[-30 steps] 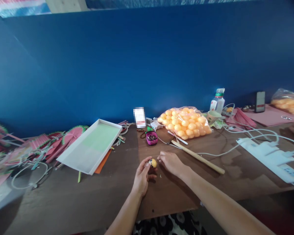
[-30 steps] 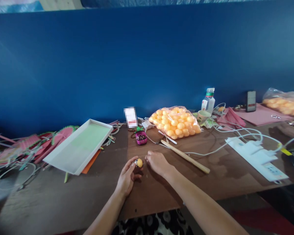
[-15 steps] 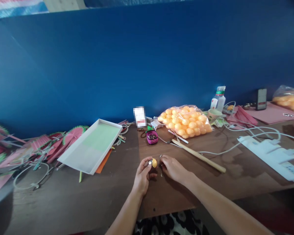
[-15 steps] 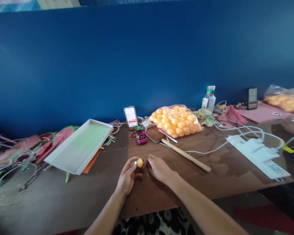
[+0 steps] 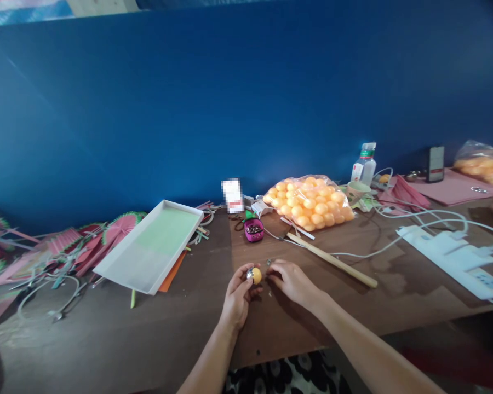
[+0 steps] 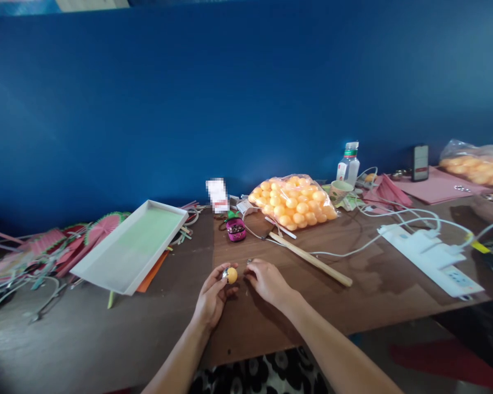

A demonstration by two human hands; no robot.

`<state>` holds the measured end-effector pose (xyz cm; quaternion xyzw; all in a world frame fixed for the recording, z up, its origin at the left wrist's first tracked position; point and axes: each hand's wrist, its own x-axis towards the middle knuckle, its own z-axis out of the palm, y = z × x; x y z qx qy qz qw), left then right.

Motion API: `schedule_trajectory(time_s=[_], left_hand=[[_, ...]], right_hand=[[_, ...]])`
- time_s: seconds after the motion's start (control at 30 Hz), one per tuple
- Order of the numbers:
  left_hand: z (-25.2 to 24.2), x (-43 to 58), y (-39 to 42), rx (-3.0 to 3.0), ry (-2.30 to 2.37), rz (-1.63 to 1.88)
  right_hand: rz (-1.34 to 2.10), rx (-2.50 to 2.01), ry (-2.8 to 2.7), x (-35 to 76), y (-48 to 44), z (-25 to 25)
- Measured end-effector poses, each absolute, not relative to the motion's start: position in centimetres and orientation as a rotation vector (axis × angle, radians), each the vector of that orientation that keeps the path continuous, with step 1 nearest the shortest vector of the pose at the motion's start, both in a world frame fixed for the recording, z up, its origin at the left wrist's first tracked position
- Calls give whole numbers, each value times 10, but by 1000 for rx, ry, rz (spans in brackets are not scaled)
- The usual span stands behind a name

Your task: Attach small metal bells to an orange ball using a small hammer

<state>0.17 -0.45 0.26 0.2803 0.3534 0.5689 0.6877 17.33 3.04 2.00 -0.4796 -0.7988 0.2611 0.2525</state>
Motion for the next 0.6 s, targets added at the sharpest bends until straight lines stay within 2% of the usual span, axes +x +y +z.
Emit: schedule_trajectory(time_s=[0.17,0.4,0.6], left_hand=[[0,2,-4,617,813,1265],[-4,2,-4,603,781,1262],[-1,5,-4,666,823,1292]], right_hand=[[915,-1384,-1891,171,33,15],[1416,-1244,-1443,164,31,26],[1456,-1183,-1473,159,21,36]])
